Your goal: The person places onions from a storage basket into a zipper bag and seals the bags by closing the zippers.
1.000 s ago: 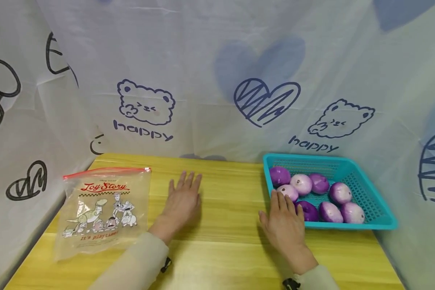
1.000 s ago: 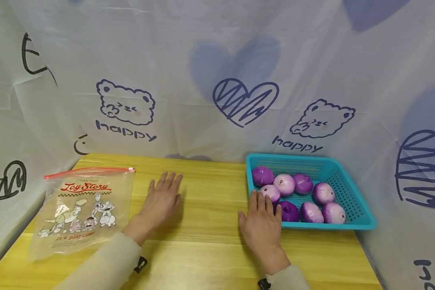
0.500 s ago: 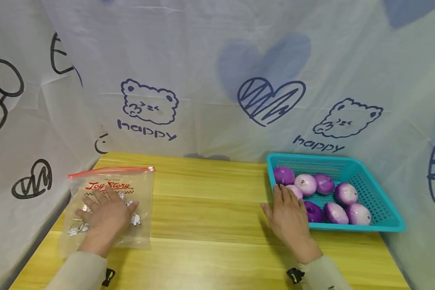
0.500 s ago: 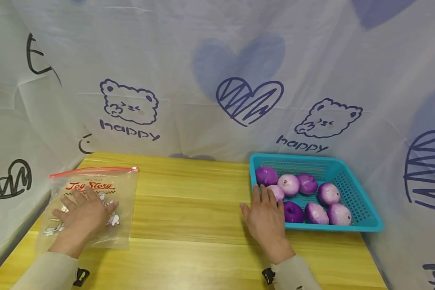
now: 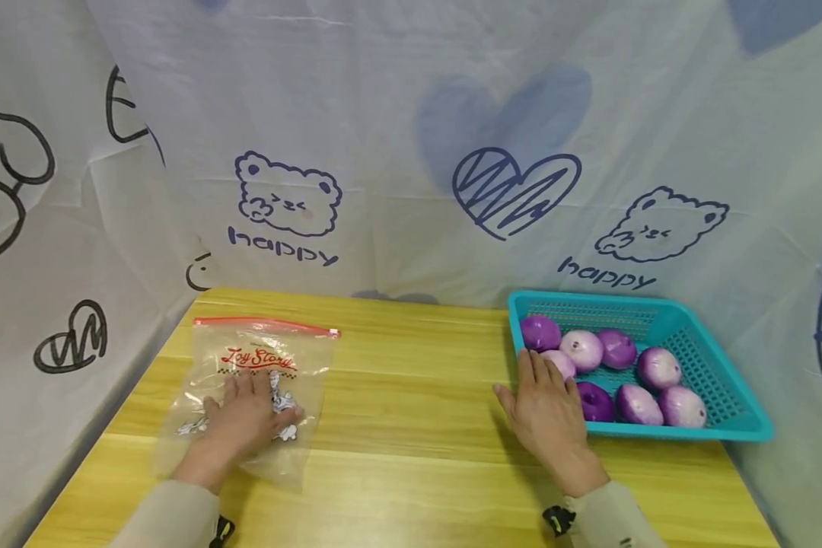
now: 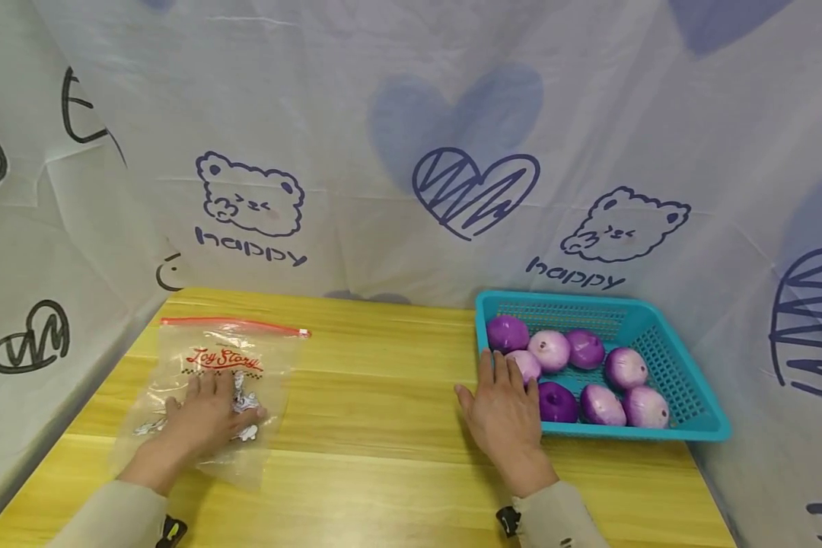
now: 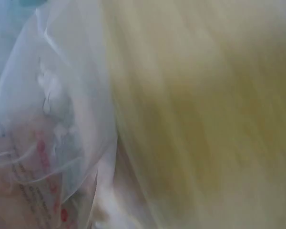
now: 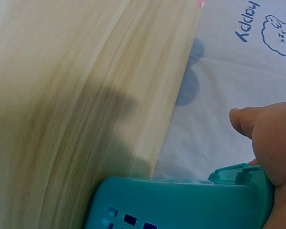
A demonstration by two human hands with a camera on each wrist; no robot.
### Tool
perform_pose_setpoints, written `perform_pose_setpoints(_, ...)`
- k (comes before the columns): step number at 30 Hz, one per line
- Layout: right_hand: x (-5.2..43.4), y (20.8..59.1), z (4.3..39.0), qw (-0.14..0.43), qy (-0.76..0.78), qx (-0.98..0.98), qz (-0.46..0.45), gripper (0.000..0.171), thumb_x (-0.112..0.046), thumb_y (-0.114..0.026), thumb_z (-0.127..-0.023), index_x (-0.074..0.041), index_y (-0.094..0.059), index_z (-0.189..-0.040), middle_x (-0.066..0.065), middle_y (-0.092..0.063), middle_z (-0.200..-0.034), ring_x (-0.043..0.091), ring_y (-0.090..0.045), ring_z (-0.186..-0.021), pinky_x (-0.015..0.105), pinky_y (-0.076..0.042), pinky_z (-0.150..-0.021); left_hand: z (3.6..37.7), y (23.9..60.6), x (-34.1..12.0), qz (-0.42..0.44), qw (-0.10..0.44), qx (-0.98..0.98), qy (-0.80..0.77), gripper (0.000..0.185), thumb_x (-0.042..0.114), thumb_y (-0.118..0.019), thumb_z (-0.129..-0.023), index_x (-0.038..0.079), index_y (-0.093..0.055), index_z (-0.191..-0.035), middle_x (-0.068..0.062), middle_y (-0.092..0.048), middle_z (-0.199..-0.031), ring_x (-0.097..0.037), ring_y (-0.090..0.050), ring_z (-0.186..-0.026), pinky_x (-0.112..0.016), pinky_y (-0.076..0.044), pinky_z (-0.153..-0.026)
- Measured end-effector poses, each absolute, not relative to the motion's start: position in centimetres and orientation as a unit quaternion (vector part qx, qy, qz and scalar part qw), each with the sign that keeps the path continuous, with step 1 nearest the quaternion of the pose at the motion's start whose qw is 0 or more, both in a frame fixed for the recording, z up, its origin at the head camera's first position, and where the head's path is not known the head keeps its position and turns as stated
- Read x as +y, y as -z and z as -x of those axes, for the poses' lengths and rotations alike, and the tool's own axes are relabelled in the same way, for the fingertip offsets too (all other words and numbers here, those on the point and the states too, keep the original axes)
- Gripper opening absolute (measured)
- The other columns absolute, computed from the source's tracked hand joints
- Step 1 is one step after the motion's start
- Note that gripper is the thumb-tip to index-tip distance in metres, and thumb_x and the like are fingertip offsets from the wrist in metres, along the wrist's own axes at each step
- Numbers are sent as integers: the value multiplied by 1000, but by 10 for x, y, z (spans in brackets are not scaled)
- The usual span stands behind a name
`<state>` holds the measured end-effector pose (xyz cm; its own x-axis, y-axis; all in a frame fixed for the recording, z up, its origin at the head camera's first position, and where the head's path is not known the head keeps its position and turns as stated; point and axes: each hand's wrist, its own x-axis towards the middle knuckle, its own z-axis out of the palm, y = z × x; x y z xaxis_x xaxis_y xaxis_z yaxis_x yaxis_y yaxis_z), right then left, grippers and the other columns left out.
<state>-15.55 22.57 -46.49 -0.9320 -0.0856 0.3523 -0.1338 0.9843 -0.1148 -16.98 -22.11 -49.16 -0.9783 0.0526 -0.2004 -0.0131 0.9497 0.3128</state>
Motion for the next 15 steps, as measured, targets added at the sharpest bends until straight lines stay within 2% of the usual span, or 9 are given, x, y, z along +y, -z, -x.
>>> perform_pose_setpoints(5,227,464,156,169,-71,-982,-51,72,-42,-68,-100,3,-47,-152,25,-57,-149,44,-53,-137,72,-43,-107,165,489,-198,-124,123,975,-138,104,66,-67,-92,0,-29,-163,-35,-18,-168,-58,-13,-155,-85,-8,-112)
perform_pose_setpoints(10,227,462,156,154,-74,-984,-46,73,-43,-66,-101,3,-46,-154,25,-55,-151,45,-51,-139,73,-41,-108,154,482,-177,-219,151,958,-109,94,57,-76,-88,18,-37,-164,-17,-26,-172,-46,-15,-160,-83,-6,-116)
perform_pose_setpoints(12,227,463,156,152,-74,-985,-45,73,-43,-66,-101,3,-45,-154,25,-55,-151,45,-51,-139,73,-41,-108,149,477,-170,-248,161,952,-84,87,46,-79,-88,28,-40,-163,-10,-27,-174,-44,-14,-162,-83,-4,-116)
perform_pose_setpoints(15,227,463,156,154,-74,-984,-43,73,-43,-66,-101,3,-46,-154,26,-55,-150,46,-52,-139,73,-42,-107,141,470,-165,-274,156,948,-45,81,25,-83,-83,36,-50,-156,-8,-29,-173,-45,-16,-161,-84,-6,-115)
